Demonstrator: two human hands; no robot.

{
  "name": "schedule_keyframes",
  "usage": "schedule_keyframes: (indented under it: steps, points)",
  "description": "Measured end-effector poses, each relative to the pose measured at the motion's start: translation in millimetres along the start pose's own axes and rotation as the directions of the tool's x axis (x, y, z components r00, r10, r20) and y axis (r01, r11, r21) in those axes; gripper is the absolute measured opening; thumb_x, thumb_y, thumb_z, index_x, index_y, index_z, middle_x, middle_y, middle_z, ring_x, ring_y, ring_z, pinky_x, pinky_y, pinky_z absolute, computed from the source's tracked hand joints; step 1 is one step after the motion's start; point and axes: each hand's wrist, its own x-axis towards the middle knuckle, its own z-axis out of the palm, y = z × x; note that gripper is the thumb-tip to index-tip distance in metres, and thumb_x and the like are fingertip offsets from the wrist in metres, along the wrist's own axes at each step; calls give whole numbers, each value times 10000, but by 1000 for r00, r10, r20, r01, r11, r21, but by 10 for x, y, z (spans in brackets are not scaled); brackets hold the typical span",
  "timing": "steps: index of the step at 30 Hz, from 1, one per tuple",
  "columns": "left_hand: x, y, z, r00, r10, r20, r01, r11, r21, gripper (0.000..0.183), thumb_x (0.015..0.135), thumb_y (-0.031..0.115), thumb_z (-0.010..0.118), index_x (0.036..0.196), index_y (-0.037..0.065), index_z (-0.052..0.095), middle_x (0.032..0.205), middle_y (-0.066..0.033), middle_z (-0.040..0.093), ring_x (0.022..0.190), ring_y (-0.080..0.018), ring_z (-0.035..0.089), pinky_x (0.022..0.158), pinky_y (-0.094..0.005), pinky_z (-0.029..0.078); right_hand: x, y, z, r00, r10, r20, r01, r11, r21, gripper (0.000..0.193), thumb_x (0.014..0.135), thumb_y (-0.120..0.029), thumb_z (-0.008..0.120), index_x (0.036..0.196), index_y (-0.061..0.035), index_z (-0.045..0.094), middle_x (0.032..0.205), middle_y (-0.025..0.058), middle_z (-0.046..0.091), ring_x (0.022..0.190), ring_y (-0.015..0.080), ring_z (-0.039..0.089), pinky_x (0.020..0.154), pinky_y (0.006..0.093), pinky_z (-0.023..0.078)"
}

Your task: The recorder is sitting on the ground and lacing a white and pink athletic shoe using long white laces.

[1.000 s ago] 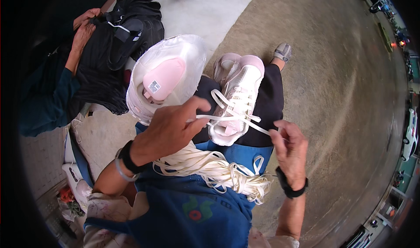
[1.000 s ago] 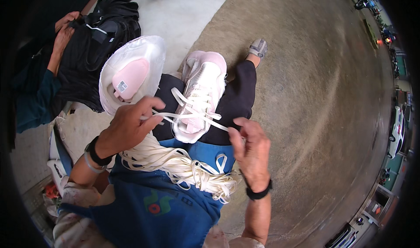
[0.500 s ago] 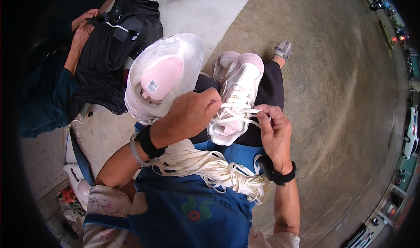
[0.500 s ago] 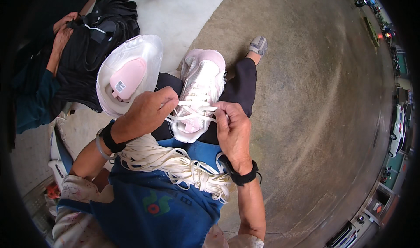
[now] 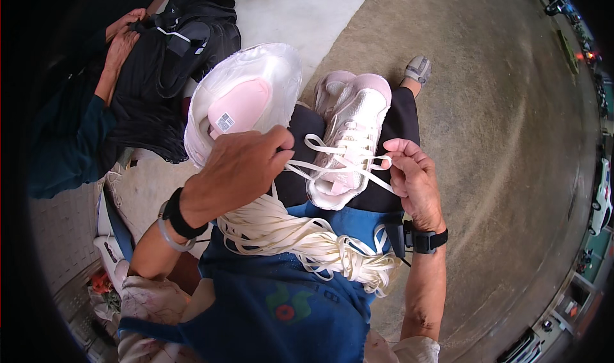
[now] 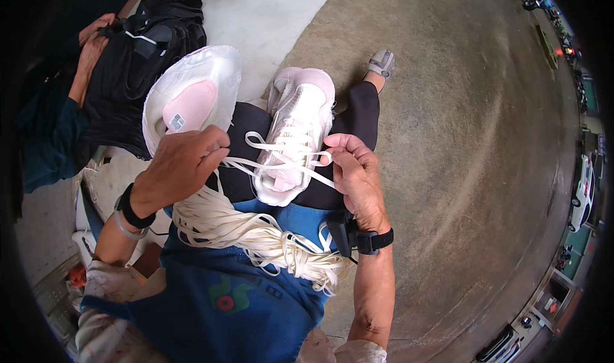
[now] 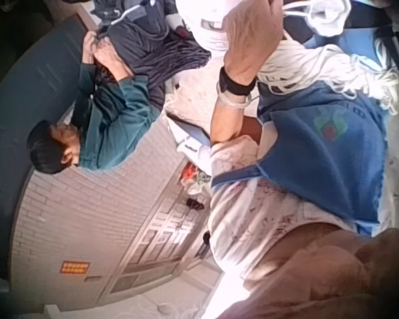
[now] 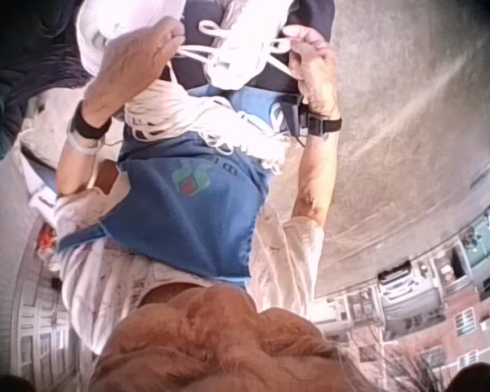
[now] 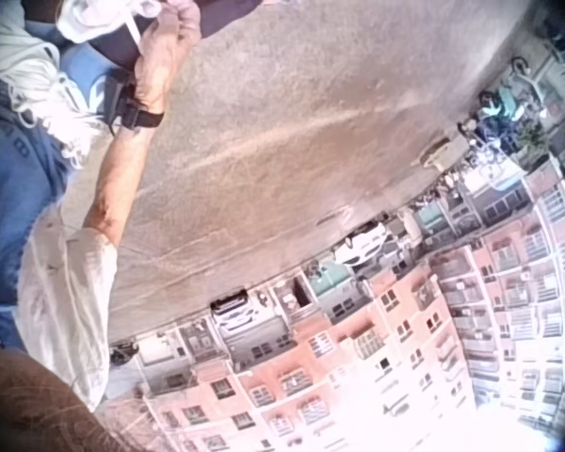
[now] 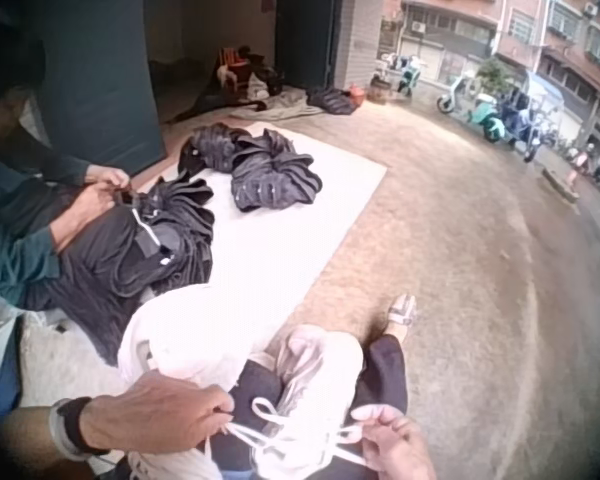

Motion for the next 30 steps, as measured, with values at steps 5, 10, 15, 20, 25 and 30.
schedule_keyframes:
  steps: [5,10,15,20,25,30]
  points:
    - [-174,-39,-249,997,-2,80,-3,998,62,82,913,123,611,953,65,570,739,-141,616,751,-353,610,666,-467,443,57,32,12,995,-84,-47,77,987,-138,224,929,-12,495,1125,13,598,844,10,659,490,0,356,416,181,260]
    - [-212,-28,-222,989,7,146,-9,1000,12,135,895,99,624,1009,61,563,784,-151,603,786,-361,603,688,-462,447,25,80,51,931,-363,-39,285,791,-542,193,947,-48,547,1096,28,644,848,-22,613,684,42,499,601,190,402]
    - [-186,-58,-35,973,15,230,0,998,-63,118,927,108,592,1005,28,554,823,-164,623,808,-373,614,725,-455,466,-357,78,-53,941,-336,-52,228,737,-637,159,936,-66,644,1067,15,682,851,-34,582,767,49,509,653,201,414]
    - [-118,-46,-37,955,-8,296,58,985,-160,116,956,112,527,976,8,480,819,-227,617,734,-414,604,657,-471,440,-453,193,5,849,-506,152,405,438,-803,181,865,-52,722,1034,10,702,884,74,617,737,146,570,648,278,474]
    - [-8,106,-90,836,1,549,359,756,-548,108,985,106,467,1011,8,503,801,-157,674,635,-301,659,593,-375,502,-435,186,13,833,-514,203,405,317,-858,147,849,-15,704,996,-10,699,787,104,593,701,240,598,629,341,497]
    - [58,143,-27,740,92,666,197,918,-345,96,936,73,499,1013,20,477,745,-167,648,684,-334,665,615,-415,482,-374,123,-48,801,-564,202,397,248,-883,83,873,-35,684,949,-7,663,822,133,615,634,280,595,599,365,504]
